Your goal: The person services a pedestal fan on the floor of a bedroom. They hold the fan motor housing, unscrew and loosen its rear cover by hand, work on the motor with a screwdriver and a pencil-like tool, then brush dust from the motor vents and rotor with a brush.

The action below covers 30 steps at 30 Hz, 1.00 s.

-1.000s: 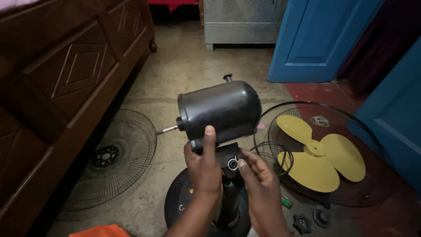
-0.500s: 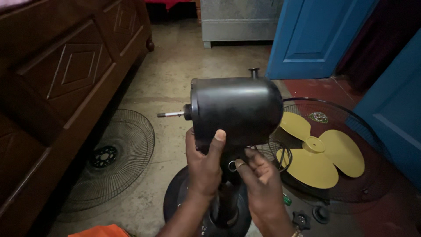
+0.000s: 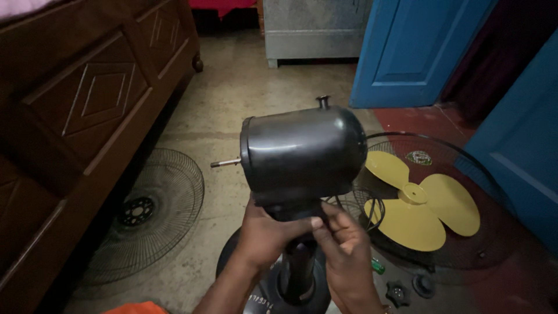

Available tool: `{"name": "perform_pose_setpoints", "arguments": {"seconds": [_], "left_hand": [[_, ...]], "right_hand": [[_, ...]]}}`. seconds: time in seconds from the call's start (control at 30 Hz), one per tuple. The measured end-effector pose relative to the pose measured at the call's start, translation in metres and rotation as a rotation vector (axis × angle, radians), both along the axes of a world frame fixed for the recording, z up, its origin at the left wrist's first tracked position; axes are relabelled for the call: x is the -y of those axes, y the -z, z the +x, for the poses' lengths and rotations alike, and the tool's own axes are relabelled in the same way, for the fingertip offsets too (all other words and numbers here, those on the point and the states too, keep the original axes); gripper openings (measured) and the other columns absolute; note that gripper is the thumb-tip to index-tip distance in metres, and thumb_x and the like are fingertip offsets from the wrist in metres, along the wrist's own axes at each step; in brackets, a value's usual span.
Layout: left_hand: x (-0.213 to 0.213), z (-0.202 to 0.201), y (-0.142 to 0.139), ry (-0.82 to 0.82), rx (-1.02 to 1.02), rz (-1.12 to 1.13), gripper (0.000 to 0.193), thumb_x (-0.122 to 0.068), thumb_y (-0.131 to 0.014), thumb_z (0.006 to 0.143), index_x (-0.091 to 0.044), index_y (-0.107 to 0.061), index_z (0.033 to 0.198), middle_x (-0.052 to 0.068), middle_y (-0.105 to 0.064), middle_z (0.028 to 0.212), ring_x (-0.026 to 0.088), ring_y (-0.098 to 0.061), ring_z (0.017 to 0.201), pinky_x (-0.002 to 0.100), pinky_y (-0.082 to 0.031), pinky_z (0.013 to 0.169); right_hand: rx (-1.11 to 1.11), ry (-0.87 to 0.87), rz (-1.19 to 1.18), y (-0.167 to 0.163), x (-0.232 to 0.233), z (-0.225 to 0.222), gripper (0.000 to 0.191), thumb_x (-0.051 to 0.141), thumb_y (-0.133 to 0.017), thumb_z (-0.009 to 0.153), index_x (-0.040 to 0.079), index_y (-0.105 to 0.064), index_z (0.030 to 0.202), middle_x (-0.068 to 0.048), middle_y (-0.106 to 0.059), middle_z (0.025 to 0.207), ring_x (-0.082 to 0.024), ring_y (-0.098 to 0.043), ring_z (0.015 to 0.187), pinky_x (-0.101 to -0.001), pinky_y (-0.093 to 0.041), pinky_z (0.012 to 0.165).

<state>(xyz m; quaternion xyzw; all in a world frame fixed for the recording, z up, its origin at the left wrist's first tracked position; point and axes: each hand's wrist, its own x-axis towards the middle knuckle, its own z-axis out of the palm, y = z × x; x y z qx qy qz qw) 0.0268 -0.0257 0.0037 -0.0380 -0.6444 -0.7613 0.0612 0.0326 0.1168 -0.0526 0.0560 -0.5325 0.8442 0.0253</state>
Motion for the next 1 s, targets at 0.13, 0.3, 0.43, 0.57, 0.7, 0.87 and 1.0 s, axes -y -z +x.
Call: {"name": "perform_pose_setpoints", "arguments": {"seconds": [0.13,0.3,0.43,0.57,0.7,0.87,1.0], "left_hand": [[-0.001,-0.001,0.010,-0.007,0.032,0.148,0.044,0.003,-0.084,0.071,-0.001,-0.066,0.111,0.009,-0.077,0.098,0.016,-0.074,0.085,0.032,-0.063,0.075],[0.001,-0.002,0.017,0.023,0.057,0.174,0.036,0.002,-0.084,0.072,0.002,-0.073,0.107,0.009,-0.078,0.095,0.017,-0.074,0.081,0.032,-0.061,0.073],[-0.001,-0.003,0.020,-0.007,0.030,0.222,0.039,0.001,-0.083,0.073,0.000,-0.072,0.110,0.007,-0.077,0.096,0.016,-0.073,0.083,0.032,-0.060,0.076],[-0.004,-0.005,0.023,-0.014,0.050,0.256,0.037,0.002,-0.080,0.075,0.002,-0.070,0.110,0.011,-0.078,0.097,0.018,-0.075,0.084,0.034,-0.061,0.078],[-0.004,-0.012,0.025,0.027,0.047,0.306,0.036,0.003,-0.077,0.077,0.001,-0.068,0.112,0.012,-0.078,0.097,0.020,-0.076,0.085,0.035,-0.062,0.079],[0.000,-0.020,0.029,0.062,0.042,0.301,0.036,0.000,-0.077,0.078,0.002,-0.069,0.113,0.012,-0.078,0.096,0.020,-0.075,0.084,0.035,-0.061,0.078],[0.007,-0.027,0.033,0.069,0.069,0.313,0.035,-0.001,-0.077,0.078,0.003,-0.070,0.112,0.012,-0.079,0.096,0.020,-0.075,0.083,0.035,-0.062,0.078]], "right_hand": [[0.128,0.014,0.070,-0.006,-0.001,0.002,0.038,0.013,-0.062,0.098,-0.007,-0.062,0.131,-0.011,-0.074,0.108,-0.013,-0.066,0.101,-0.0300,-0.050,0.092],[0.127,-0.056,0.190,-0.012,-0.016,-0.003,0.049,0.021,-0.060,0.099,-0.002,-0.060,0.141,-0.007,-0.075,0.109,-0.008,-0.065,0.099,-0.0263,-0.051,0.090],[-0.001,-0.148,0.535,-0.017,-0.046,-0.022,0.046,0.024,-0.066,0.094,0.002,-0.067,0.135,-0.008,-0.079,0.108,-0.010,-0.070,0.094,-0.0277,-0.056,0.084],[0.176,0.038,0.783,-0.005,-0.111,-0.047,0.034,0.026,-0.071,0.089,0.009,-0.078,0.117,-0.009,-0.085,0.101,-0.017,-0.079,0.092,-0.0329,-0.062,0.081],[0.128,0.210,1.195,0.044,-0.183,-0.075,0.025,0.028,-0.079,0.086,0.010,-0.081,0.103,-0.004,-0.082,0.093,-0.014,-0.077,0.085,-0.0325,-0.060,0.080],[0.422,-0.453,1.372,0.111,-0.177,-0.077,0.019,0.023,-0.079,0.083,0.011,-0.085,0.095,-0.004,-0.082,0.085,-0.016,-0.077,0.079,-0.0308,-0.060,0.071],[0.220,-0.799,0.896,0.144,-0.072,-0.031,0.096,0.019,-0.096,0.078,0.010,-0.036,0.153,-0.020,-0.072,0.127,-0.031,-0.070,0.110,-0.0415,-0.055,0.090]]}}
